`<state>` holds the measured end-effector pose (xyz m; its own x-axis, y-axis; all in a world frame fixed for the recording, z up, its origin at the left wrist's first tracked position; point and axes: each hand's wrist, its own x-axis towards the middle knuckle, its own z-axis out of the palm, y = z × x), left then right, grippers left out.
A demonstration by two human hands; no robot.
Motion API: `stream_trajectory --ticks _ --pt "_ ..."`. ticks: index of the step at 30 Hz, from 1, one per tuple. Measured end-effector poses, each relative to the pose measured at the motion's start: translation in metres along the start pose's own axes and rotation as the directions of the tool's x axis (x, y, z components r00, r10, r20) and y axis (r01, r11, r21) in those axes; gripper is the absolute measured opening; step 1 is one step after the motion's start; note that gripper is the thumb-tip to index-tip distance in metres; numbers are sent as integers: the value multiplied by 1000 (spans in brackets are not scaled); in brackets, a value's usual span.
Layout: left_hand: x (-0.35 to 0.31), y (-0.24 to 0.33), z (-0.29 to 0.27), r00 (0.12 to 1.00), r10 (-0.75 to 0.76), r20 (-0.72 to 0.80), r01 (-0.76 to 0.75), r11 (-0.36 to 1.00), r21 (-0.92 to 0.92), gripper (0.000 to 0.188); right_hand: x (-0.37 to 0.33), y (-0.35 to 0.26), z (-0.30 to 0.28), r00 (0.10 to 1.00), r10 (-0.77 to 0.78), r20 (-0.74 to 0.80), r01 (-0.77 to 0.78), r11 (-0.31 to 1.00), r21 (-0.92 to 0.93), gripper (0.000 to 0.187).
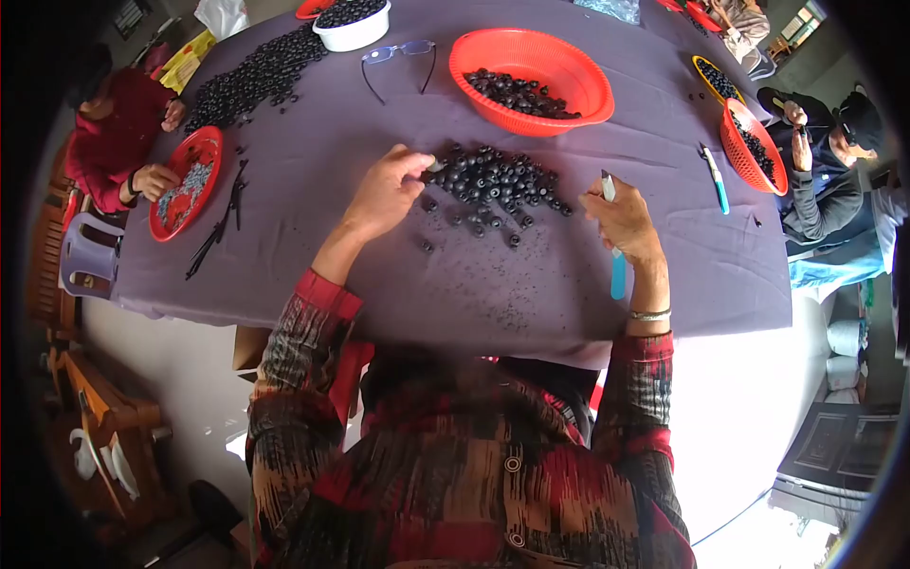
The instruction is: The person picks up small black components from a pile on the table one by one, trims excess material from each piece using a small blade, and places the finished parts into a separate pile on the table.
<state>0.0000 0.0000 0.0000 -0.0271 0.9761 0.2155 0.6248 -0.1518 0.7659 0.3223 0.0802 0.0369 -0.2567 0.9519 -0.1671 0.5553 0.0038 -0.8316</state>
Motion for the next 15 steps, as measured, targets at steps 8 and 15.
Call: stream_trajectory --ticks 8,15 --pt "-80 30 -4 998 -51 -35 48 996 -71 37 -54 -12 15 999 -13 42 7 991 135 13" --pt "-90 41 23 988 84 -128 -54 972 227 34 -100 -36 32 967 -47 250 16 992 125 17"
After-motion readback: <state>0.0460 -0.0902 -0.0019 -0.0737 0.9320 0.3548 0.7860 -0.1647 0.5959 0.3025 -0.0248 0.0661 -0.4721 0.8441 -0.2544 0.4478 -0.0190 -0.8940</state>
